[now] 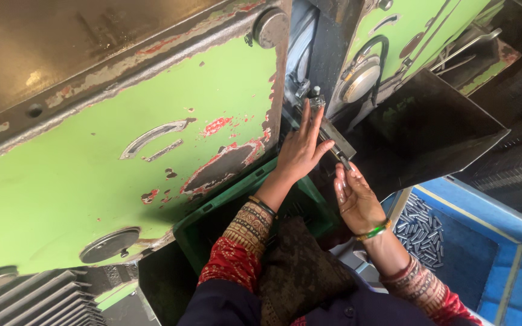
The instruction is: The person repeatedly inserts small metal pins into a green industrial press machine, activates the press, and collects the processed pins into a blue bin. The person handles the pins one at a time and maintains a steady rhythm throughout the clip.
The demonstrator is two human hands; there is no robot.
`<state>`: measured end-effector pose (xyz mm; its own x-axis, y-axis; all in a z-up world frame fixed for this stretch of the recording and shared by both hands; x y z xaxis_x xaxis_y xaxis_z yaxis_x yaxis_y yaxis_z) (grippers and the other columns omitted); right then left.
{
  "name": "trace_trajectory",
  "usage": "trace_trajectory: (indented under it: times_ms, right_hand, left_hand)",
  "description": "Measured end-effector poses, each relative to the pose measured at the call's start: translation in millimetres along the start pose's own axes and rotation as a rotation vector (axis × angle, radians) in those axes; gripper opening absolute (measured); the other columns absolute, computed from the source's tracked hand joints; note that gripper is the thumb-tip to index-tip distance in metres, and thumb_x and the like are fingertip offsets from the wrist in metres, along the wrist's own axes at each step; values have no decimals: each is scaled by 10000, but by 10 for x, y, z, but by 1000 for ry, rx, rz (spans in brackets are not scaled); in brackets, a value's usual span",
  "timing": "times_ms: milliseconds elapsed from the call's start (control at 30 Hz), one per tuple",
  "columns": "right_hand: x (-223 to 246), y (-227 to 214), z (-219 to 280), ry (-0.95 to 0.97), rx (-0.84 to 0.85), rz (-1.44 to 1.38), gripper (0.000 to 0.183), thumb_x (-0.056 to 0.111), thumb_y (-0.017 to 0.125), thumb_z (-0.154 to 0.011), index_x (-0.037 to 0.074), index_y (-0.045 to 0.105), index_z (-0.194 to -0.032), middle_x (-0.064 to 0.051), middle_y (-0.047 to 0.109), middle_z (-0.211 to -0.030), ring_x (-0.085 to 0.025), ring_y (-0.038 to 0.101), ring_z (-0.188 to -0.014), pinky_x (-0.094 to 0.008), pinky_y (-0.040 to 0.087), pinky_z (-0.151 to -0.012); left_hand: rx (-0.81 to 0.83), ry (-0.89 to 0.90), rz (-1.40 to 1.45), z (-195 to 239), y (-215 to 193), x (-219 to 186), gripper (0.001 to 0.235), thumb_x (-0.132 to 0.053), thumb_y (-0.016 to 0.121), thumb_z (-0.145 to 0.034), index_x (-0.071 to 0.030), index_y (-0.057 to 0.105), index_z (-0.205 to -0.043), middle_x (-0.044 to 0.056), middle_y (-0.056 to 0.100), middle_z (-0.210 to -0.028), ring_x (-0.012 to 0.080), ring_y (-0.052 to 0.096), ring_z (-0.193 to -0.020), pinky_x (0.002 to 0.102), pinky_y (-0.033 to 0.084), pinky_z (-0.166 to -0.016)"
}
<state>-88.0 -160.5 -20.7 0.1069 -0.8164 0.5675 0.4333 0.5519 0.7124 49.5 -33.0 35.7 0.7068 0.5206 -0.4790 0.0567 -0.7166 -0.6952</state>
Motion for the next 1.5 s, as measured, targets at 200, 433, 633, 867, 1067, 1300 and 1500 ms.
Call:
trace_trajectory:
  times_ms: [200,433,633,867,1067,1300,1500]
  right_hand:
    - [-39,-18,-200,-6,-34,-2,35,191,686,-972,193,652,-982,41,715,-1010,-87,683,-883,-305,582,-866]
    - [-52,-40,-360,-58,-28,62,108,193,714,-975,220,622,-926,68,662,-901,-84,642,-807,-316,572,-790]
    - [84,-9,-38,-85,127,91,71,233,627,-987,171,612,-1016,1,665,-946,-135,661,-832,-329,576,-788]
    - [629,-970,474,-706,150,595,96,140,580,-1092,57,595,-1135,-95,677,-983,-169,656,-904,-311,556,-852]
    - [1012,-2455,89,-606,-246,1379,283,224,687,-944,94,669,-1195,-130,746,-1131,-252,746,-1014,-380,611,-889]
    - [1267,-3700,38,-68,-344,2087,943,532,750,-819,153,308,-1561,-259,282,-1608,-504,300,-1437,-557,326,-1163]
    - [821,-4073,74,443,-305,2074,1227,795,709,-785,184,51,-1623,-291,26,-1639,-575,22,-1518,-667,149,-1208]
  left_hand:
    - [40,-52,16,5,23,21,759,-532,432,-1067,-142,158,-1658,254,143,-1738,403,713,-1092,473,584,-853]
    - [73,-14,61,-39,21,7,1328,-865,624,-665,-133,87,-1635,307,77,-1691,457,627,-1243,557,545,-933]
    - [19,68,71,-85,-51,-92,1358,-763,772,-684,-97,78,-1642,353,55,-1665,521,498,-1383,563,525,-989]
    - [76,26,381,-48,5,-26,1139,-465,844,-876,-72,112,-1655,322,144,-1711,326,656,-1124,350,607,-900]
    - [90,34,522,-30,90,38,1059,-348,803,-979,-74,64,-1687,299,98,-1749,212,653,-1006,318,589,-896]
    - [120,-42,576,29,211,185,981,-241,767,-1034,-79,64,-1698,216,207,-1771,168,614,-972,297,557,-944]
    - [69,-51,549,41,222,224,890,-165,740,-1063,-92,122,-1700,182,202,-1782,165,588,-1009,294,547,-935]
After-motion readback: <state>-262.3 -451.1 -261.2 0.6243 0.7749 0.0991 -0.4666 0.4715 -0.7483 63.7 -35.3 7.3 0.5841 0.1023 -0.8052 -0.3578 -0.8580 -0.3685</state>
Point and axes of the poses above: each hand's wrist, its own z-axis away from the middle knuckle, its own y-axis out of the palm, x = y × z, the point moved 7 cm from there along -z, towards the middle knuckle
